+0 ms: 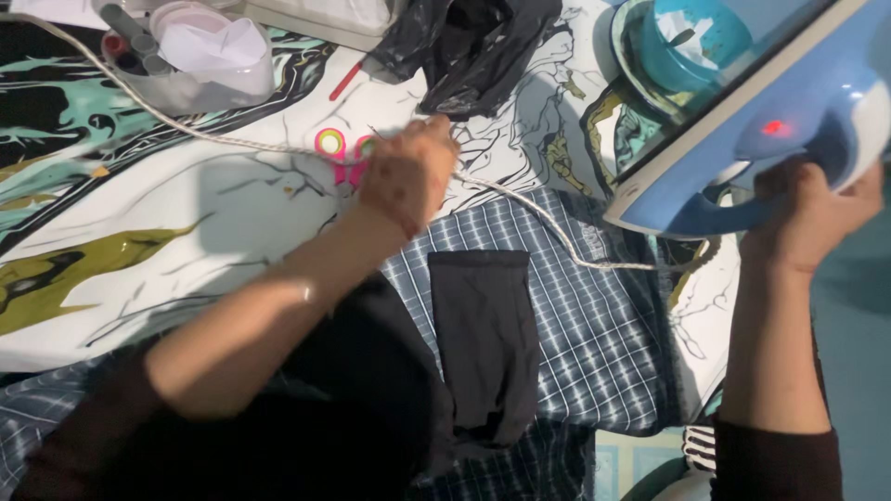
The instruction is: The person irons a black garment on a checkered cloth using a blue electric iron. They repeatedly adjust the fabric and move the iron over different sections to smooth out wrinkles.
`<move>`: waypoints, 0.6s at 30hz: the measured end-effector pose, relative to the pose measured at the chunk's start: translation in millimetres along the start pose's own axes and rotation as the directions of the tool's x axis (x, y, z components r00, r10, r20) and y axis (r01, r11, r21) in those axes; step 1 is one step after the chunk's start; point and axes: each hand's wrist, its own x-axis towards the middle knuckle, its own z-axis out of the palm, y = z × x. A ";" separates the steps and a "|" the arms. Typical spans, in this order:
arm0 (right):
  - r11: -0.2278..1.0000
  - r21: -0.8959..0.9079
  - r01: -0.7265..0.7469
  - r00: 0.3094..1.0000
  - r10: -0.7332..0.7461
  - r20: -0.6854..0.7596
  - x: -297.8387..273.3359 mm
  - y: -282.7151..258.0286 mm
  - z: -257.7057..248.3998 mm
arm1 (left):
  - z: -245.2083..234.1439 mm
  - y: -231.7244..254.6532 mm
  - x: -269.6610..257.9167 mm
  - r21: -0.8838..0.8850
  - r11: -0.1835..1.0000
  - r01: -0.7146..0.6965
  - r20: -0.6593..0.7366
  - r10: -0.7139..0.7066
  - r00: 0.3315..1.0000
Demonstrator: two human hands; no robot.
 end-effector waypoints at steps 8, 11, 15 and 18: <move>0.943 0.281 -0.176 0.983 0.185 -0.007 3.7 46.1 -67.0 | 19.7 50.9 -34.6 -0.345 0.936 0.075 0.436 0.089 0.896; 0.974 0.205 -0.100 0.995 0.094 0.040 -3.3 40.9 -63.8 | 29.4 56.9 -19.9 -0.341 0.915 0.214 0.572 0.021 0.820; 0.992 0.124 -0.012 0.998 0.004 0.059 -20.4 26.7 -47.5 | 49.5 63.4 -8.7 -0.387 0.907 0.165 0.622 0.125 0.773; 0.991 0.131 0.003 0.999 -0.010 0.050 -22.6 34.8 -53.1 | 65.9 72.8 -9.3 -0.515 0.853 0.089 0.513 0.224 0.829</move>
